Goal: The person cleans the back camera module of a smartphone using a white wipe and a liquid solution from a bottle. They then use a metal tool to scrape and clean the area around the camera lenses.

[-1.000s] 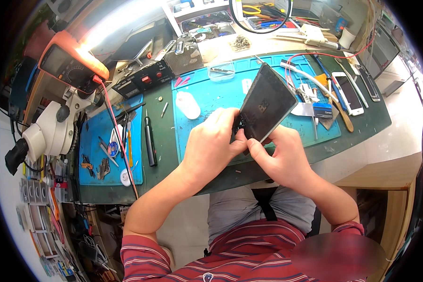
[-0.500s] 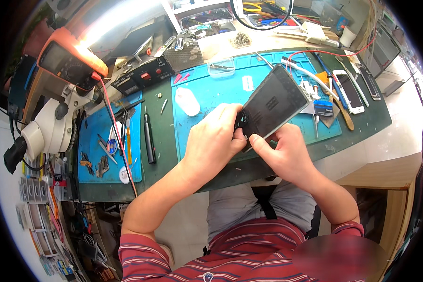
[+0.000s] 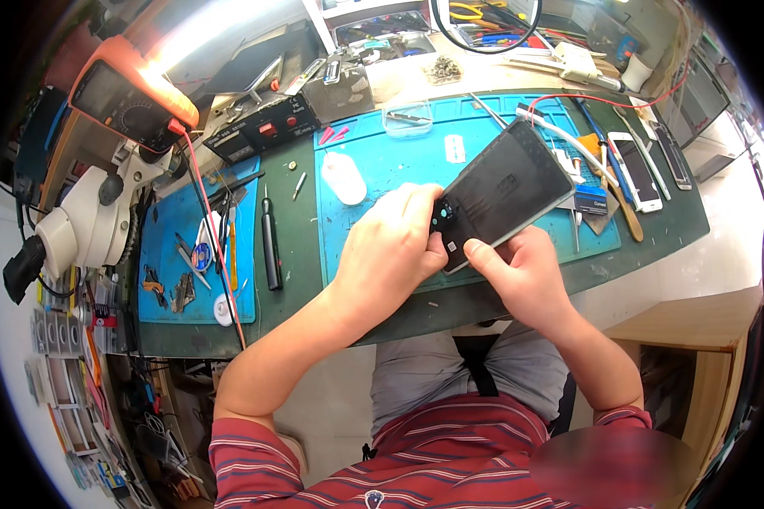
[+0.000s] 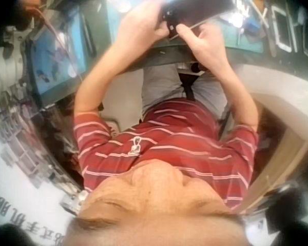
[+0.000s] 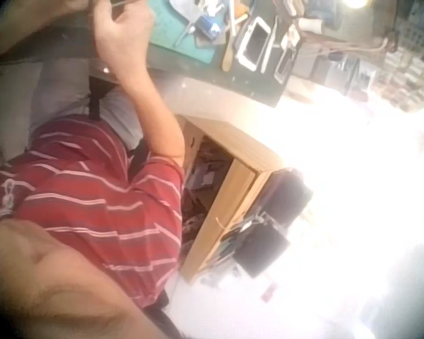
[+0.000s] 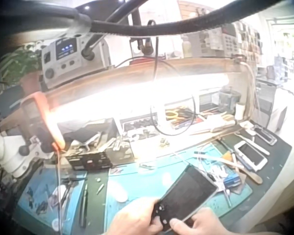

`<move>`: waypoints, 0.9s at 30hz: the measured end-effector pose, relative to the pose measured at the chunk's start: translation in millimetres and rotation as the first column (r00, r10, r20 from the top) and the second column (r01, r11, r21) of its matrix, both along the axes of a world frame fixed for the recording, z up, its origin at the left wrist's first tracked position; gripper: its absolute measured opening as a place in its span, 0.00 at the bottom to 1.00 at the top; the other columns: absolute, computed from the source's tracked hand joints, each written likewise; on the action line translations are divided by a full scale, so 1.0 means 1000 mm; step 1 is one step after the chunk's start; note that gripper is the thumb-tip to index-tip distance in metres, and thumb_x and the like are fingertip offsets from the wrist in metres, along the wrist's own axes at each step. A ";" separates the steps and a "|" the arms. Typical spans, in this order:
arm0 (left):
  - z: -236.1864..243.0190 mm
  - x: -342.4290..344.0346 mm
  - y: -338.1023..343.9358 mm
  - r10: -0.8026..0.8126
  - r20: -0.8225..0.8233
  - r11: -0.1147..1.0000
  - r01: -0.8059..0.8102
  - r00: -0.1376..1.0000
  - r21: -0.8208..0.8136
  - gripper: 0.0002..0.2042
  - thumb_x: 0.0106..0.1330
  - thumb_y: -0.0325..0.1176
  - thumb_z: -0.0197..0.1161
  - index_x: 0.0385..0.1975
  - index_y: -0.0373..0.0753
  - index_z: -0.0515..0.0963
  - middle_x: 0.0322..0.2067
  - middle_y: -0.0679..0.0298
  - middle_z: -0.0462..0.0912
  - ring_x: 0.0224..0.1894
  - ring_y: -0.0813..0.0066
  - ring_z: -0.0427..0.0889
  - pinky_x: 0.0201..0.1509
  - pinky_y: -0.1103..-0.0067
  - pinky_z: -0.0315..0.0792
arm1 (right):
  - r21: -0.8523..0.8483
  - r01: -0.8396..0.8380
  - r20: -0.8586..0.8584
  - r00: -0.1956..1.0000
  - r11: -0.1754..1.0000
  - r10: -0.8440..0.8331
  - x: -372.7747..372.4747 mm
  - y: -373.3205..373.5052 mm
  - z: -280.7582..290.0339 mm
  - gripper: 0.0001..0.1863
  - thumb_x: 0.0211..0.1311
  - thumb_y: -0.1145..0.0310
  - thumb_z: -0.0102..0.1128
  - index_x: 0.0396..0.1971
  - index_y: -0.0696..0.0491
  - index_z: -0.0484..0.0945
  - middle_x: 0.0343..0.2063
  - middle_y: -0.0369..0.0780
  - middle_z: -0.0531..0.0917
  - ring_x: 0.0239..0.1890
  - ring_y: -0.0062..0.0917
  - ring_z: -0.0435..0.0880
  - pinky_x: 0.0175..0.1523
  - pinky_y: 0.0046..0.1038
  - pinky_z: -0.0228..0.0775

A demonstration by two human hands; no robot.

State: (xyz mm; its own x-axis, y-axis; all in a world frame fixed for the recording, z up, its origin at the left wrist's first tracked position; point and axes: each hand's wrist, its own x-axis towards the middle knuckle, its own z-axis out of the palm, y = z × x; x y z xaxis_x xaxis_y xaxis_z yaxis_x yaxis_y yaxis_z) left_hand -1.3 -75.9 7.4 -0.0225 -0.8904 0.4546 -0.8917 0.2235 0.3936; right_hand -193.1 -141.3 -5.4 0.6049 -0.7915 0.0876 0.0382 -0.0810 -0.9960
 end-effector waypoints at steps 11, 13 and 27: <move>-0.002 0.003 0.000 -0.031 -0.002 0.999 0.031 1.000 0.040 0.25 0.56 0.20 0.67 0.58 0.31 0.75 0.48 0.48 0.82 0.51 0.46 0.83 0.57 0.61 0.79 | -0.020 -0.027 -0.037 0.999 0.999 0.026 0.000 -0.001 -0.001 0.08 0.73 0.72 0.65 0.40 0.62 0.87 0.25 0.30 0.84 0.27 0.10 0.73 0.31 0.23 0.65; -0.004 0.002 0.001 -0.025 0.017 0.999 0.025 1.000 0.025 0.26 0.56 0.19 0.67 0.58 0.31 0.75 0.48 0.48 0.82 0.51 0.46 0.83 0.57 0.61 0.78 | -0.016 -0.019 -0.023 1.000 1.000 0.019 0.000 0.000 0.000 0.08 0.73 0.72 0.65 0.40 0.62 0.87 0.25 0.30 0.84 0.27 0.09 0.73 0.31 0.22 0.65; 0.005 0.004 -0.001 -0.126 -0.237 0.992 0.116 0.963 -0.054 0.30 0.59 0.16 0.66 0.65 0.31 0.72 0.59 0.48 0.79 0.63 0.52 0.80 0.66 0.66 0.76 | -0.754 0.164 0.037 0.977 0.636 -0.209 0.003 0.003 0.014 0.16 0.64 0.78 0.65 0.52 0.58 0.86 0.40 0.46 0.89 0.35 0.38 0.86 0.42 0.35 0.79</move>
